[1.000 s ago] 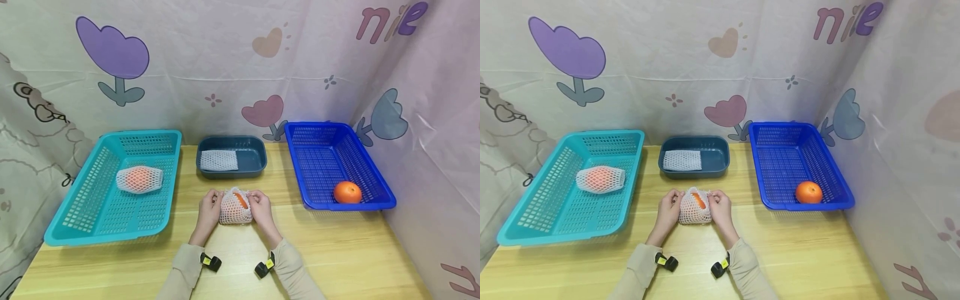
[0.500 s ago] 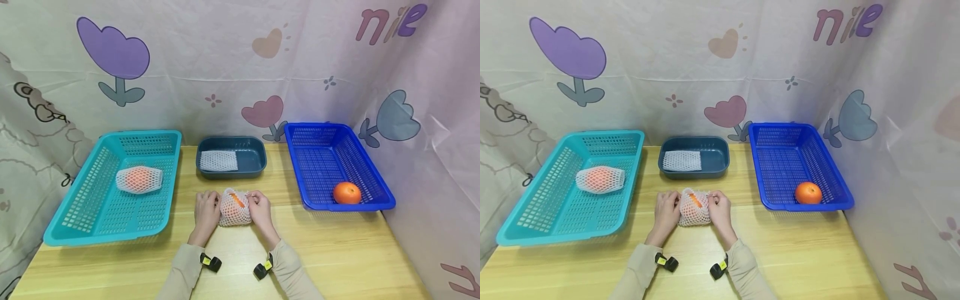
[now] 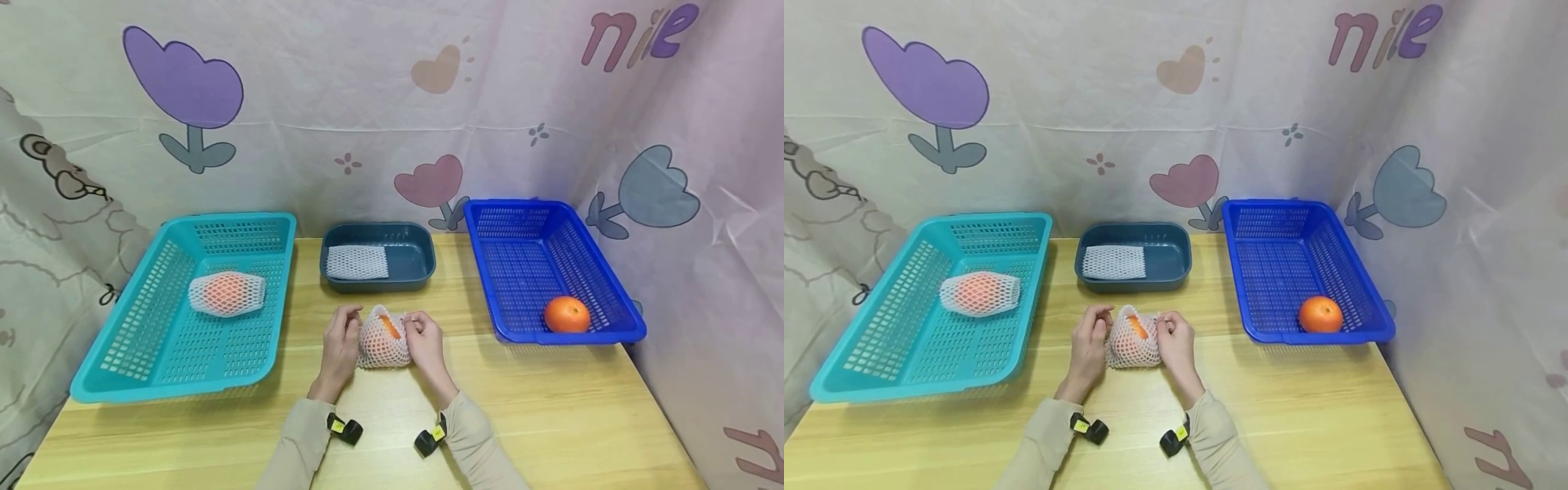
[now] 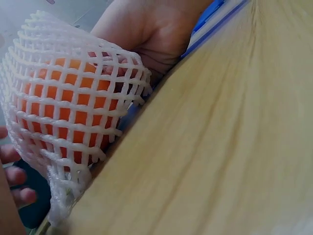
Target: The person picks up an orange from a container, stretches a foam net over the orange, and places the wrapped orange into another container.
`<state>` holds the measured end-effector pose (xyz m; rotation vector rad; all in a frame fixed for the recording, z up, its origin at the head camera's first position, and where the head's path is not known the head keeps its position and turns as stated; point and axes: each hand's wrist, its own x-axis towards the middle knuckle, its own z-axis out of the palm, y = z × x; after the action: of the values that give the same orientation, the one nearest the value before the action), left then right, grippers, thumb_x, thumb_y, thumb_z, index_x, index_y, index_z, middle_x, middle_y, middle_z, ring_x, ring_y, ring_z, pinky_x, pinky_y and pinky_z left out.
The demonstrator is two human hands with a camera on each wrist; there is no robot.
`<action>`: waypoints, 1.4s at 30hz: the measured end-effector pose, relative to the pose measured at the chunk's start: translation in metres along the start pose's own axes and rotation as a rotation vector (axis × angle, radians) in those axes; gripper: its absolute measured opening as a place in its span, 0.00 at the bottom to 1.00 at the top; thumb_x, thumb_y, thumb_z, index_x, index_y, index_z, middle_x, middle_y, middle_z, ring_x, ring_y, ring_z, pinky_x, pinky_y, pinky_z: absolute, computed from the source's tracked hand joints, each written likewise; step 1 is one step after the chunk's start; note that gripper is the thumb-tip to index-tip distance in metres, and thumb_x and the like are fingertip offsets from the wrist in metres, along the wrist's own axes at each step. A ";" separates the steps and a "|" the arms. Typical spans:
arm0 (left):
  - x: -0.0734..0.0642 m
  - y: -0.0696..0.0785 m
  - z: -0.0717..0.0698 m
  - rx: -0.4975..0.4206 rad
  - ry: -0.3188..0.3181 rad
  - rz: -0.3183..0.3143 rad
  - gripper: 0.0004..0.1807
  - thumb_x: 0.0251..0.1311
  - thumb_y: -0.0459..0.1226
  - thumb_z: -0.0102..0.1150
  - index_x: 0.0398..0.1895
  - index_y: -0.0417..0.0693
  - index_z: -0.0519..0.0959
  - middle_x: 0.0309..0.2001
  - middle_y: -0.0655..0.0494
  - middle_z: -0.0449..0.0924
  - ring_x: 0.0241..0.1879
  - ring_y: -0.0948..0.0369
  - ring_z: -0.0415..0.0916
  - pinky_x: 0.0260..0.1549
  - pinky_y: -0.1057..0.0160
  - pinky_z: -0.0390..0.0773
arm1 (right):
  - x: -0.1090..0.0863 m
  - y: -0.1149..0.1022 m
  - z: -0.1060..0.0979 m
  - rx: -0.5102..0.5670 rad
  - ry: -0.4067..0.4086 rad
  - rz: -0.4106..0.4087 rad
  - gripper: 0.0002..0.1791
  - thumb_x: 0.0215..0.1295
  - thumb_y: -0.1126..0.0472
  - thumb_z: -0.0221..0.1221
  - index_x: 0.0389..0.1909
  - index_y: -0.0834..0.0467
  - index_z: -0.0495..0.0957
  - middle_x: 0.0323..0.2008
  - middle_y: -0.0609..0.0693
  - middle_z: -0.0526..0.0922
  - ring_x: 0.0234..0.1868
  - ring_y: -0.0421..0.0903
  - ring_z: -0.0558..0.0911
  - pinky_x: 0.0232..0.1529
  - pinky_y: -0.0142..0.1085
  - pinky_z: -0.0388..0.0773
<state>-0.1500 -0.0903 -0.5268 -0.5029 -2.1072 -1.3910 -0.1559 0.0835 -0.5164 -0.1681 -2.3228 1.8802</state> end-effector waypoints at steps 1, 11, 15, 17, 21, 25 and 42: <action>0.000 0.000 0.000 0.006 -0.042 0.006 0.21 0.75 0.43 0.41 0.55 0.34 0.73 0.40 0.47 0.73 0.33 0.61 0.68 0.30 0.64 0.71 | 0.000 0.000 0.000 0.000 0.002 -0.005 0.07 0.67 0.68 0.55 0.34 0.65 0.81 0.19 0.47 0.77 0.24 0.41 0.74 0.28 0.34 0.73; -0.004 0.000 0.003 0.064 -0.348 -0.148 0.65 0.41 0.73 0.65 0.76 0.51 0.49 0.65 0.42 0.62 0.59 0.47 0.68 0.57 0.38 0.70 | 0.000 0.010 0.002 -0.099 0.029 -0.130 0.06 0.67 0.69 0.55 0.34 0.64 0.81 0.20 0.48 0.77 0.21 0.39 0.72 0.22 0.32 0.70; -0.005 0.000 0.004 0.075 -0.373 -0.205 0.73 0.29 0.62 0.80 0.77 0.51 0.47 0.67 0.43 0.61 0.62 0.48 0.66 0.61 0.40 0.67 | 0.000 0.009 0.000 -0.135 0.032 -0.127 0.06 0.67 0.69 0.56 0.34 0.63 0.81 0.23 0.51 0.81 0.24 0.42 0.76 0.25 0.33 0.74; -0.006 0.000 0.004 0.086 -0.380 -0.216 0.74 0.26 0.60 0.83 0.77 0.52 0.46 0.66 0.43 0.61 0.62 0.48 0.65 0.62 0.40 0.66 | 0.000 0.008 0.000 -0.147 0.035 -0.120 0.06 0.67 0.68 0.56 0.35 0.63 0.82 0.24 0.51 0.82 0.26 0.42 0.77 0.26 0.33 0.76; -0.006 0.000 0.004 0.101 -0.391 -0.226 0.75 0.25 0.59 0.84 0.77 0.54 0.46 0.65 0.43 0.62 0.62 0.48 0.65 0.62 0.40 0.66 | 0.001 0.009 0.000 -0.154 0.044 -0.119 0.06 0.67 0.68 0.58 0.36 0.64 0.83 0.25 0.52 0.83 0.24 0.42 0.79 0.25 0.32 0.78; -0.005 -0.001 0.005 0.127 -0.406 -0.218 0.74 0.25 0.59 0.84 0.77 0.50 0.47 0.63 0.41 0.63 0.60 0.48 0.65 0.61 0.41 0.68 | 0.003 0.010 -0.001 -0.177 0.062 -0.153 0.05 0.65 0.69 0.60 0.36 0.64 0.85 0.27 0.53 0.85 0.23 0.42 0.81 0.23 0.32 0.79; -0.005 -0.001 0.006 0.040 -0.375 -0.308 0.59 0.27 0.51 0.86 0.65 0.45 0.61 0.57 0.47 0.69 0.55 0.54 0.71 0.59 0.48 0.72 | 0.004 0.014 -0.004 -0.187 0.054 -0.330 0.14 0.57 0.78 0.62 0.42 0.63 0.85 0.39 0.53 0.82 0.33 0.46 0.81 0.35 0.34 0.81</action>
<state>-0.1484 -0.0849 -0.5326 -0.4648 -2.5987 -1.5095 -0.1594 0.0914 -0.5292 0.1359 -2.3176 1.4876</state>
